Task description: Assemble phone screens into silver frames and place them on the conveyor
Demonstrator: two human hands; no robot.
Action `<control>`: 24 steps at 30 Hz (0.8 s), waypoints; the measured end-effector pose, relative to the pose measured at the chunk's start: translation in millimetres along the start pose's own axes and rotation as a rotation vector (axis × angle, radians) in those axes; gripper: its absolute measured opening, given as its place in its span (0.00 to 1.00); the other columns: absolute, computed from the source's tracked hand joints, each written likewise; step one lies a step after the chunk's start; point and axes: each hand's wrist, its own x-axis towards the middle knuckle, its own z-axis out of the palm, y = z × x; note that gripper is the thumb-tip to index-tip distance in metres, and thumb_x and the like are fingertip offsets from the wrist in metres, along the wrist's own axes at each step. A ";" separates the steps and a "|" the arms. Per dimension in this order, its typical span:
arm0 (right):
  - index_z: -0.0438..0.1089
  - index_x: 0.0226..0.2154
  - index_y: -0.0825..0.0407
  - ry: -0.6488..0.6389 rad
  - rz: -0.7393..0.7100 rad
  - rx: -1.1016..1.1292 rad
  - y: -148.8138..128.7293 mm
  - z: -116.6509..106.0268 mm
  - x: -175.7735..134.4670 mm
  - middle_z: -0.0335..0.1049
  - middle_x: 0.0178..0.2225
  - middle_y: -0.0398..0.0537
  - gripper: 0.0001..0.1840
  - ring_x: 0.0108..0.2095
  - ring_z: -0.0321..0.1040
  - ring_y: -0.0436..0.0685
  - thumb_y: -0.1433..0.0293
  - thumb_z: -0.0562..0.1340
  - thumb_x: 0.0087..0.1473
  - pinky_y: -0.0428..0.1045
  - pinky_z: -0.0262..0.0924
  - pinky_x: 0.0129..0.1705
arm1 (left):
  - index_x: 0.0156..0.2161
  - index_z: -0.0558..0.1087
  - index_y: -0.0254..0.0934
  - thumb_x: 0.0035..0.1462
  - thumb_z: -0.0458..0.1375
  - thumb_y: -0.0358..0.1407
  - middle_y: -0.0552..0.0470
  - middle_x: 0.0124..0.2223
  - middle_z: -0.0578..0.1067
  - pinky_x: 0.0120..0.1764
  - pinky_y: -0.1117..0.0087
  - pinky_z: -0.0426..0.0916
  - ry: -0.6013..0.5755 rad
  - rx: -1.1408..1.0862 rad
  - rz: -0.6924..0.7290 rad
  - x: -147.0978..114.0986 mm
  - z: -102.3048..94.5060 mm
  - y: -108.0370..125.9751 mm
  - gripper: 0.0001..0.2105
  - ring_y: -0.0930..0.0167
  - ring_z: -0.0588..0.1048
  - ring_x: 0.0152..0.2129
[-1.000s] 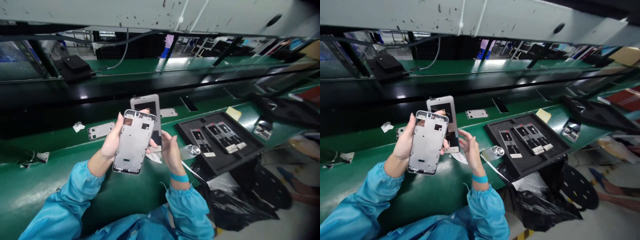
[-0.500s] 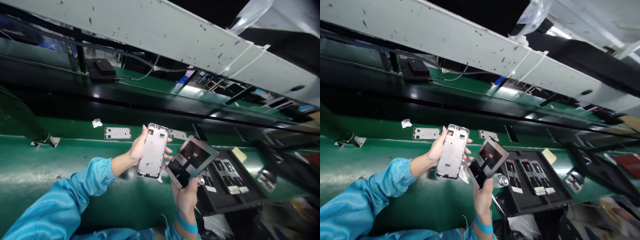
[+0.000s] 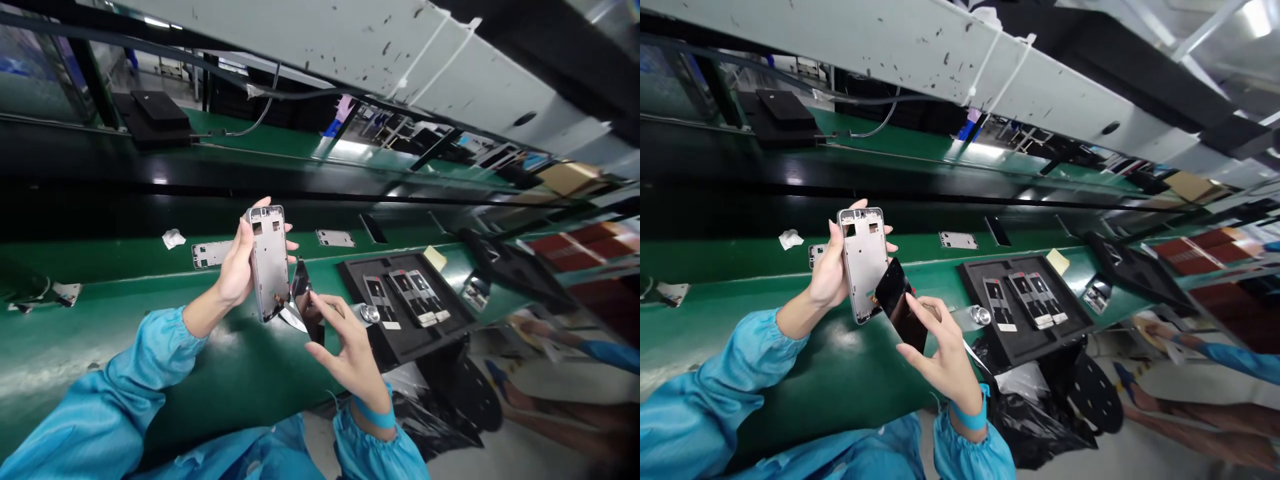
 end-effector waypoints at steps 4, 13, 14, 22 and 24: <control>0.71 0.70 0.37 0.013 -0.045 -0.014 -0.4 -1.7 1.3 0.74 0.57 0.55 0.32 0.55 0.77 0.66 0.53 0.69 0.67 0.60 0.75 0.57 | 0.72 0.67 0.46 0.72 0.58 0.56 0.46 0.52 0.82 0.47 0.61 0.81 -0.065 0.107 0.095 0.9 -7.0 -3.8 0.30 0.63 0.85 0.42; 0.59 0.77 0.37 0.143 0.022 0.370 7.4 43.5 14.6 0.68 0.59 0.57 0.43 0.54 0.80 0.65 0.43 0.65 0.67 0.61 0.80 0.55 | 0.65 0.66 0.47 0.67 0.66 0.55 0.43 0.59 0.76 0.53 0.57 0.82 -0.399 0.513 0.179 12.6 -34.5 -3.1 0.28 0.62 0.85 0.46; 0.58 0.77 0.37 0.167 0.049 0.426 8.2 48.0 12.9 0.68 0.60 0.58 0.44 0.54 0.80 0.66 0.42 0.65 0.66 0.61 0.81 0.55 | 0.64 0.66 0.47 0.67 0.66 0.55 0.44 0.58 0.76 0.52 0.57 0.83 -0.409 0.528 0.189 14.3 -36.6 -0.6 0.28 0.62 0.86 0.45; 0.63 0.74 0.33 0.133 0.075 0.447 8.0 42.2 -3.7 0.68 0.56 0.54 0.39 0.54 0.80 0.65 0.47 0.69 0.66 0.60 0.81 0.55 | 0.61 0.68 0.45 0.65 0.68 0.54 0.43 0.58 0.77 0.49 0.58 0.84 -0.436 0.539 0.241 17.7 -34.2 4.7 0.27 0.59 0.85 0.49; 0.61 0.76 0.37 0.160 0.097 0.421 6.0 47.4 1.7 0.67 0.54 0.55 0.43 0.52 0.80 0.64 0.44 0.68 0.65 0.60 0.81 0.55 | 0.60 0.69 0.44 0.64 0.69 0.54 0.42 0.56 0.77 0.46 0.61 0.85 -0.454 0.569 0.242 15.5 -30.5 -0.7 0.27 0.59 0.84 0.49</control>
